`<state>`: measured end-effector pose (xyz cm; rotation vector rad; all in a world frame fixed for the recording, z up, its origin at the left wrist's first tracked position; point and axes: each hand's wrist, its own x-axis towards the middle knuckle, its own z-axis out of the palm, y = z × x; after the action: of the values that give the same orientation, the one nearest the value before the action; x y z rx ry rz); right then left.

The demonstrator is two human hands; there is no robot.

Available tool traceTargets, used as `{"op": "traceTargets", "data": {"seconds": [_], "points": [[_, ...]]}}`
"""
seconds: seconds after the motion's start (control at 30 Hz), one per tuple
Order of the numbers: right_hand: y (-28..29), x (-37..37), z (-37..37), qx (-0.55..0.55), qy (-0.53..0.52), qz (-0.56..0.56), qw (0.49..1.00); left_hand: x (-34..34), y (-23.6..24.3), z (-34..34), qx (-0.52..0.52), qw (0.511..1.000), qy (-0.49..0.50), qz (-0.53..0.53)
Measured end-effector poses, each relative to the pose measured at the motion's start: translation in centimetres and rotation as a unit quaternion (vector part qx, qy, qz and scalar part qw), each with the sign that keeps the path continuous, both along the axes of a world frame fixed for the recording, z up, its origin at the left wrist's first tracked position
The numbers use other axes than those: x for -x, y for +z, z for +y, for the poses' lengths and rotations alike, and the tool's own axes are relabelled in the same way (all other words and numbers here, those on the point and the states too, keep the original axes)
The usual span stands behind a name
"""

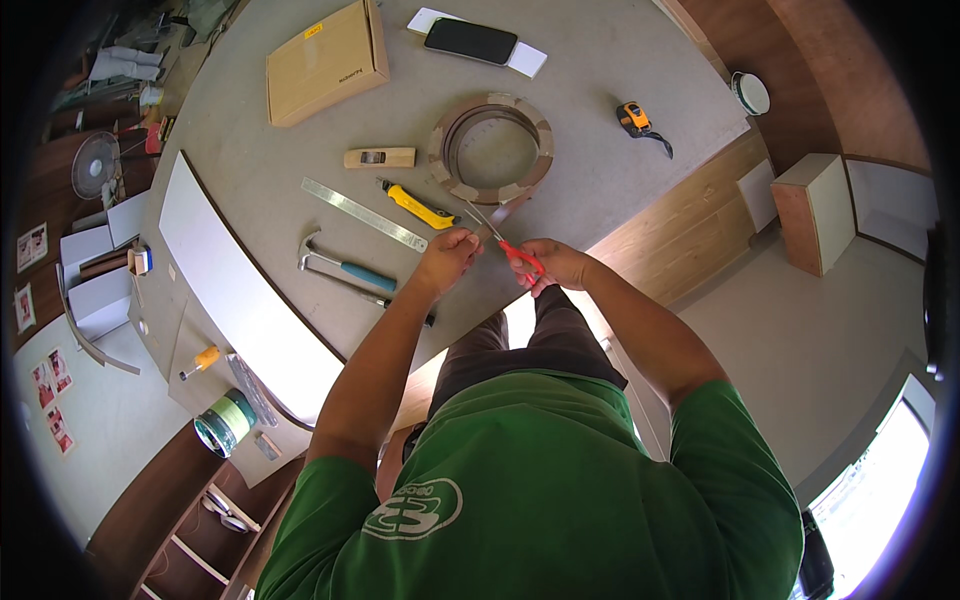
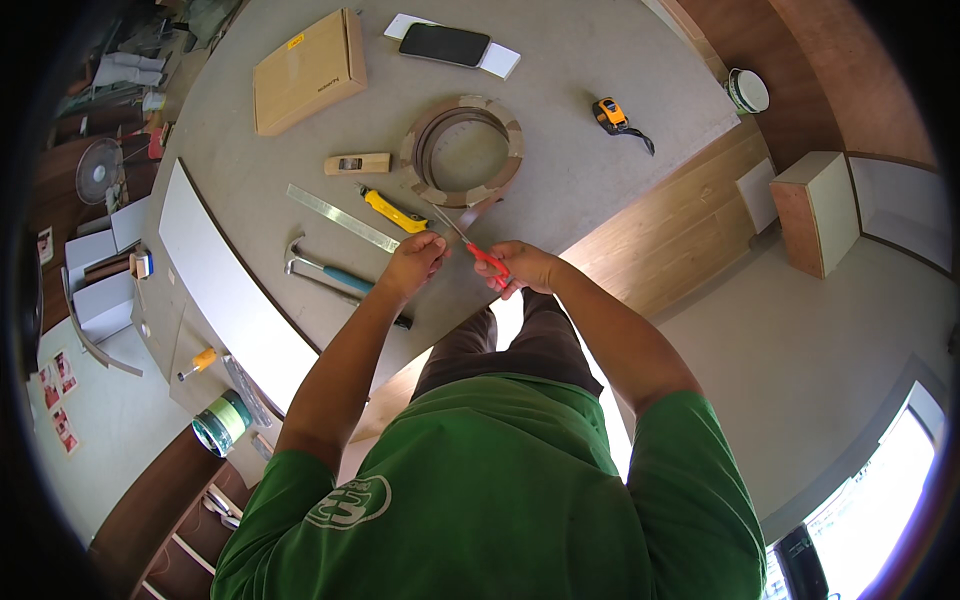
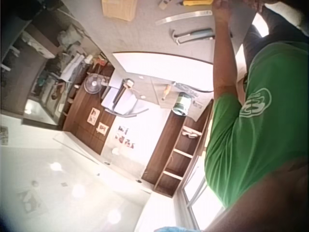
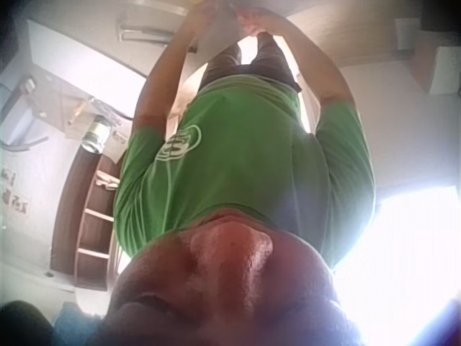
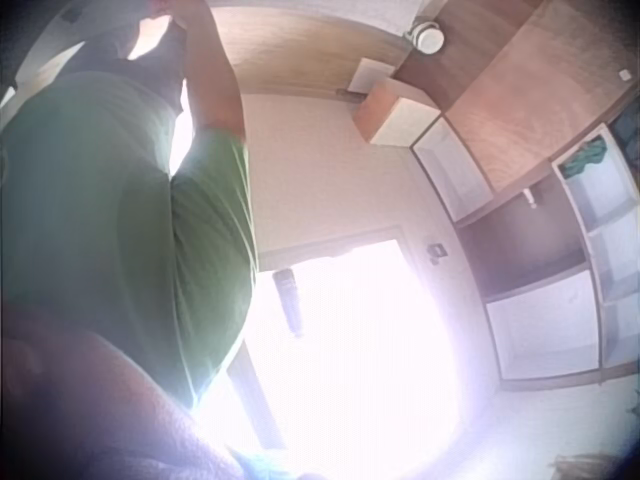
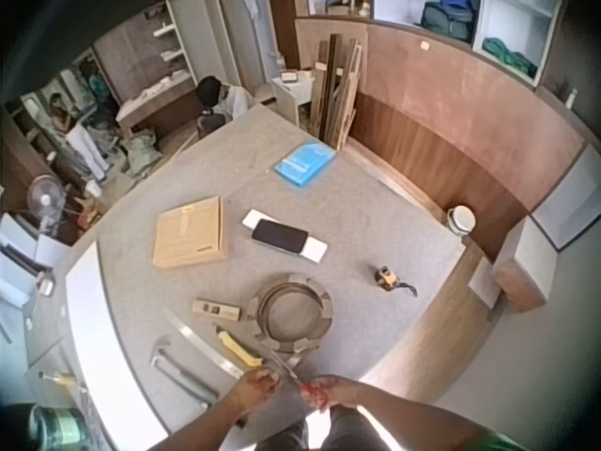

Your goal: The person uses a long metal ruler to measure a white board, then uses a tape measure to measure a roll of flexible wood edging before cutting it with scissors.

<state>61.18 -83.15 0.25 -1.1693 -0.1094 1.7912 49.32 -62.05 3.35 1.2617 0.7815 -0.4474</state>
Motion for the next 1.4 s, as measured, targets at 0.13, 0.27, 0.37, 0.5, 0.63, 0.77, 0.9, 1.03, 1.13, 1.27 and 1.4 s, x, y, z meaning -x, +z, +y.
{"op": "traceTargets", "data": {"seconds": [0.13,0.27,0.37,0.5,0.63,0.77,0.9,1.03,1.13,1.27,1.4], "points": [[0.2,0.0,0.0,0.005,-0.001,0.002,1.0,0.1,0.4,0.1,0.015,1.0,0.0,0.015],[0.3,0.2,0.4,-0.002,0.036,-0.011,0.999,0.0,0.6,0.0,0.029,1.0,0.012,0.002],[0.4,0.3,0.3,-0.006,0.034,-0.008,0.999,0.0,0.9,0.0,0.043,0.999,0.021,0.004],[0.4,-0.4,-0.4,-0.011,0.022,0.003,1.0,0.1,1.2,-0.2,0.053,0.998,0.045,0.007],[-0.1,-0.3,-0.6,-0.01,0.017,0.01,1.0,0.3,1.3,0.1,0.049,0.998,0.044,0.02],[0.0,-0.2,-0.1,-0.007,0.011,0.008,1.0,0.2,1.6,0.2,0.048,0.998,0.036,0.019],[0.2,0.0,0.1,-0.005,0.005,0.003,1.0,0.2,1.5,0.1,0.048,0.998,0.037,0.006],[0.5,0.0,0.3,-0.003,0.019,-0.002,1.0,0.6,1.1,0.2,0.04,0.998,0.039,0.0],[0.5,0.0,0.3,0.004,0.025,-0.008,1.0,0.4,1.1,0.2,0.035,0.999,0.032,-0.006],[0.5,0.0,0.4,0.0,0.031,-0.021,0.999,0.3,1.3,0.2,0.034,0.999,0.03,-0.006],[0.5,0.1,0.5,0.003,0.014,-0.022,1.0,0.3,1.4,0.4,0.042,0.999,0.023,0.005]]}}
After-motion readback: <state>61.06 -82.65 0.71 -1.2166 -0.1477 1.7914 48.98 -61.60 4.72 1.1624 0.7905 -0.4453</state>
